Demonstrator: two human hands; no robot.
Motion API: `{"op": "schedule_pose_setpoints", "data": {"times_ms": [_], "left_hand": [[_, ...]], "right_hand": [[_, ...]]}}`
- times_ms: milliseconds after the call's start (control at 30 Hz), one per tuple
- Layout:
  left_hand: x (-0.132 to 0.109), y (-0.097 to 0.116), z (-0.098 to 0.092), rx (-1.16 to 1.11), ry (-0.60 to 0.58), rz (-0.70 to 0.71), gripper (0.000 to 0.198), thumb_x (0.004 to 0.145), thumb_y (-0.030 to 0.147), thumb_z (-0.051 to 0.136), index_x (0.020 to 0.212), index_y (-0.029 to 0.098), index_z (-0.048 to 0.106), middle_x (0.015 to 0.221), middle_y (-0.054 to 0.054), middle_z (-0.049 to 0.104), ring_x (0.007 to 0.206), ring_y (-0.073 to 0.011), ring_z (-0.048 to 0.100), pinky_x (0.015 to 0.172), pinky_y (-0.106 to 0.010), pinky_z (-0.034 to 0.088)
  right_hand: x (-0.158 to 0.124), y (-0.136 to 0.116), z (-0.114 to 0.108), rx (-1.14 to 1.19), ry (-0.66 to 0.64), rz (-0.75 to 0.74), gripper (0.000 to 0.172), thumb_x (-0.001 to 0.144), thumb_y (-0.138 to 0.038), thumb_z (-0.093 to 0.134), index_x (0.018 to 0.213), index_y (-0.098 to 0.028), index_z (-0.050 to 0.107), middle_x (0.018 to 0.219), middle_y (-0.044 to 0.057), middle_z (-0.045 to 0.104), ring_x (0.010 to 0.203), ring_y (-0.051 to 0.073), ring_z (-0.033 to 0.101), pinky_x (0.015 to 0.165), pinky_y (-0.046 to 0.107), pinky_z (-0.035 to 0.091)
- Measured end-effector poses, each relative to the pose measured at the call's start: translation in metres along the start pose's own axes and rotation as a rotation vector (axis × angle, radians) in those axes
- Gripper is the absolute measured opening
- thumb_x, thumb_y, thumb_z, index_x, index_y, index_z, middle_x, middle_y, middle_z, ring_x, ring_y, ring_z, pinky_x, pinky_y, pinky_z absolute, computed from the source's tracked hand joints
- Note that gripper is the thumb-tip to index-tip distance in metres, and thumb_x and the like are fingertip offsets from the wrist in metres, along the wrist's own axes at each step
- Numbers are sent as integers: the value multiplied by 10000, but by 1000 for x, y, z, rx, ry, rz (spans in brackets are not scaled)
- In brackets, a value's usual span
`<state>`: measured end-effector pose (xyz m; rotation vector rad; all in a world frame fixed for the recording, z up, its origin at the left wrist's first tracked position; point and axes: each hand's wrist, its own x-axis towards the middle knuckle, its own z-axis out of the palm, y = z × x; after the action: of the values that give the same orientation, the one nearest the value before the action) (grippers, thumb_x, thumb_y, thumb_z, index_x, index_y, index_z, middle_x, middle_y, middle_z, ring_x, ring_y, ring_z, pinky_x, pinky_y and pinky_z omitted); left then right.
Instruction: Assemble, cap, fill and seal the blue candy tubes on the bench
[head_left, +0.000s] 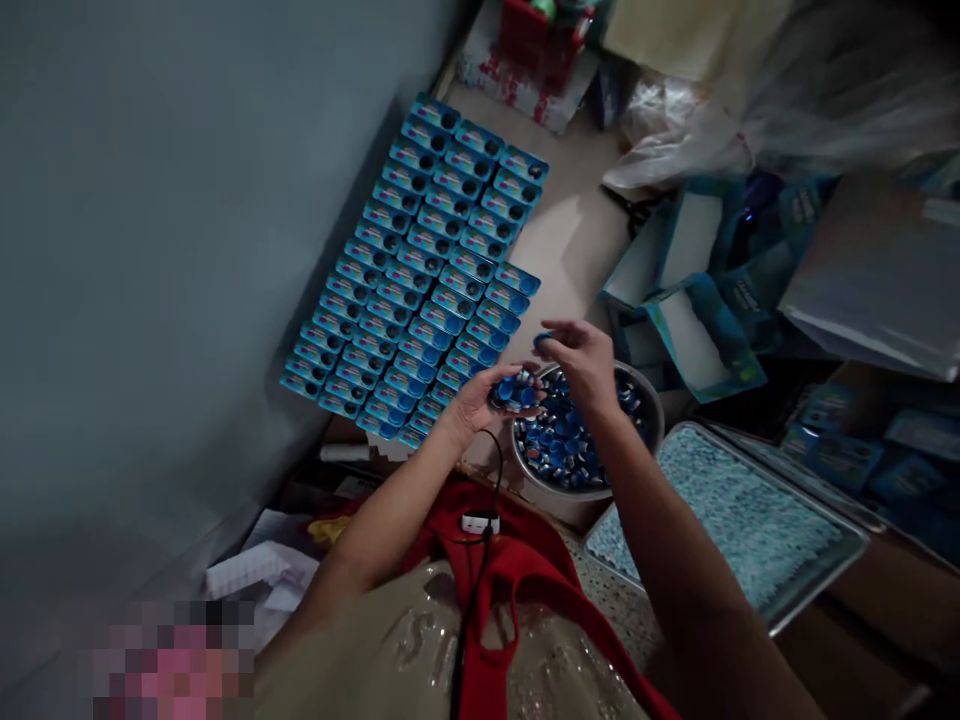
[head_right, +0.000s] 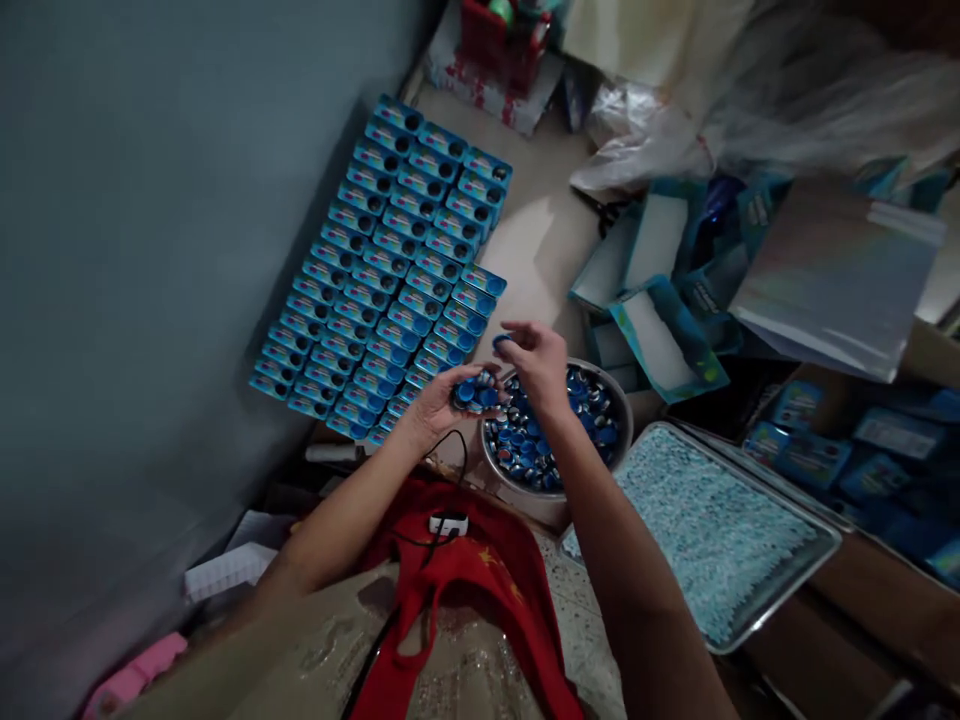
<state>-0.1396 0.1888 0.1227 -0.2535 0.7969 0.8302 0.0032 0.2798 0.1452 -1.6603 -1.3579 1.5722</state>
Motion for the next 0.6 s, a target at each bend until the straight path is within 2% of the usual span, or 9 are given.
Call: {"op": "schedule_pose_setpoints", "data": {"times_ms": [67, 133, 233, 333, 433, 533, 600], "left_hand": [[-14, 23, -15, -44, 18, 71, 248, 875, 240, 623, 1068, 150, 751, 926, -103, 794, 849, -252, 777, 780, -429, 659], [-27, 45, -29, -77, 53, 153, 254, 884, 246, 625, 1087, 153, 744, 930, -98, 795, 858, -244, 781, 796, -423, 662], [-42, 72, -46, -109, 117, 265, 246, 906, 259, 623, 1107, 164, 729, 930, -80, 795, 877, -224, 780, 825, -412, 664], [-48, 89, -56, -125, 150, 324, 218, 912, 241, 620, 1089, 159, 717, 937, -71, 792, 859, -204, 772, 804, -385, 669], [-46, 97, -63, -155, 138, 335, 213, 915, 253, 619, 1071, 144, 714, 921, -73, 786, 838, -195, 764, 793, -378, 670], [-43, 100, -69, -190, 126, 322, 225, 916, 278, 627, 1077, 149, 716, 939, -75, 787, 851, -199, 765, 824, -396, 665], [-42, 100, -71, -201, 121, 320, 230, 905, 275, 643, 1086, 155, 718, 966, -76, 791, 863, -204, 767, 853, -416, 659]], "right_hand": [[24, -12, 36, -276, -57, -151, 212, 756, -288, 648, 925, -210, 750, 843, 39, 749, 799, 211, 697, 777, 337, 536], [43, -20, 69, -576, -93, -281, 204, 794, -216, 609, 910, -210, 776, 941, 57, 756, 873, 206, 689, 819, 324, 511], [60, -28, 102, -924, -160, -359, 230, 838, -173, 583, 928, -207, 792, 1012, 72, 745, 896, 206, 674, 767, 301, 467], [69, -36, 116, -1144, -199, -359, 226, 874, -179, 566, 940, -209, 780, 1033, 84, 739, 893, 215, 663, 703, 295, 423], [80, -44, 123, -1290, -210, -275, 139, 857, -237, 649, 949, -224, 752, 1048, 86, 743, 909, 240, 662, 674, 298, 394], [93, -49, 128, -1343, -231, -173, 199, 773, -295, 785, 957, -247, 726, 988, 67, 754, 899, 268, 667, 667, 306, 386], [97, -49, 128, -1329, -227, -186, 228, 748, -305, 820, 943, -255, 714, 952, 54, 753, 892, 274, 668, 676, 311, 390]]}}
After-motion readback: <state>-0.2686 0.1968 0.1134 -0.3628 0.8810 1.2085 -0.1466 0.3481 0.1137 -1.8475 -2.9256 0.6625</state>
